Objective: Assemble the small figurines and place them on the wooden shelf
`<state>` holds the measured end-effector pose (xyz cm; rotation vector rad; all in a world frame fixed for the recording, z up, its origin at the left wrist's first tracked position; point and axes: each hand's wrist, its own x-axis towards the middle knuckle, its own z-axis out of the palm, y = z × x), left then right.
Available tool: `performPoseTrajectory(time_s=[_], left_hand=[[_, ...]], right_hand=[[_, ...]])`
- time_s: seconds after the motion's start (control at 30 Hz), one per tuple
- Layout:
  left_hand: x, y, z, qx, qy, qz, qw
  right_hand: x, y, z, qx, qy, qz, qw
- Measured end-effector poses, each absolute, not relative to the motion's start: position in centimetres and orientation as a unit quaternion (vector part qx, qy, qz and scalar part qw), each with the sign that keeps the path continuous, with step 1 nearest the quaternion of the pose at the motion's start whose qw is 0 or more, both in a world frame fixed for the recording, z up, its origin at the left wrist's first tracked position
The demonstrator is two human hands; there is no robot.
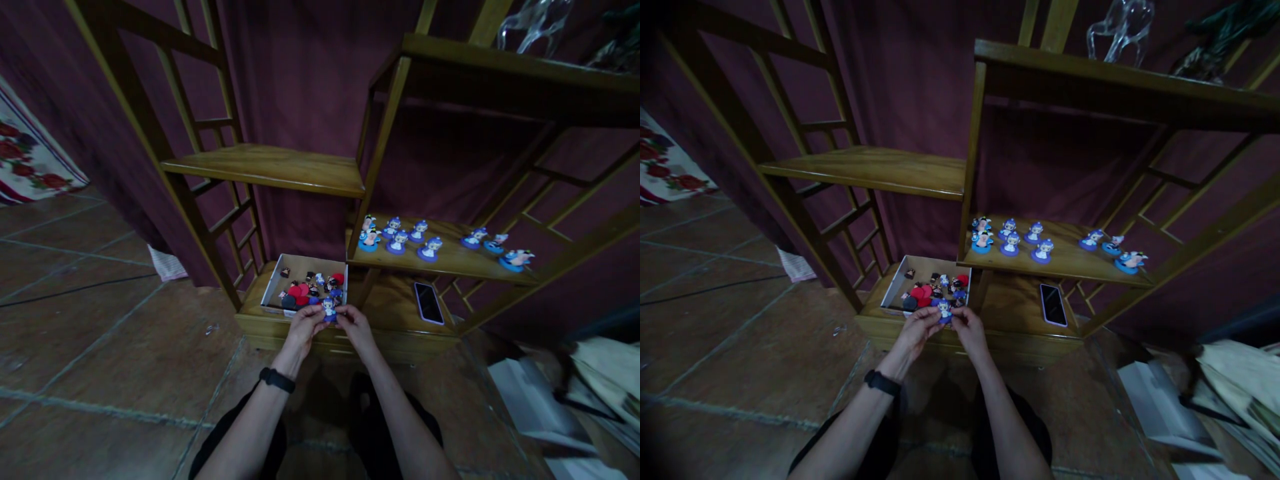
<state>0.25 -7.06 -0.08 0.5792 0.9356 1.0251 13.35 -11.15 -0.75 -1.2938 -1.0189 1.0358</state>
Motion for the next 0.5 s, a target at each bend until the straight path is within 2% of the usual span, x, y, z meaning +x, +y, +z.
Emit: performPoseTrajectory(time_s=[0.5], left_hand=[[0.27,-7.46,0.23,0.324,0.41,0.413,0.746]], right_hand=[[13.8,-10.59,-0.91,-0.581,-0.438,0.381,0.57]])
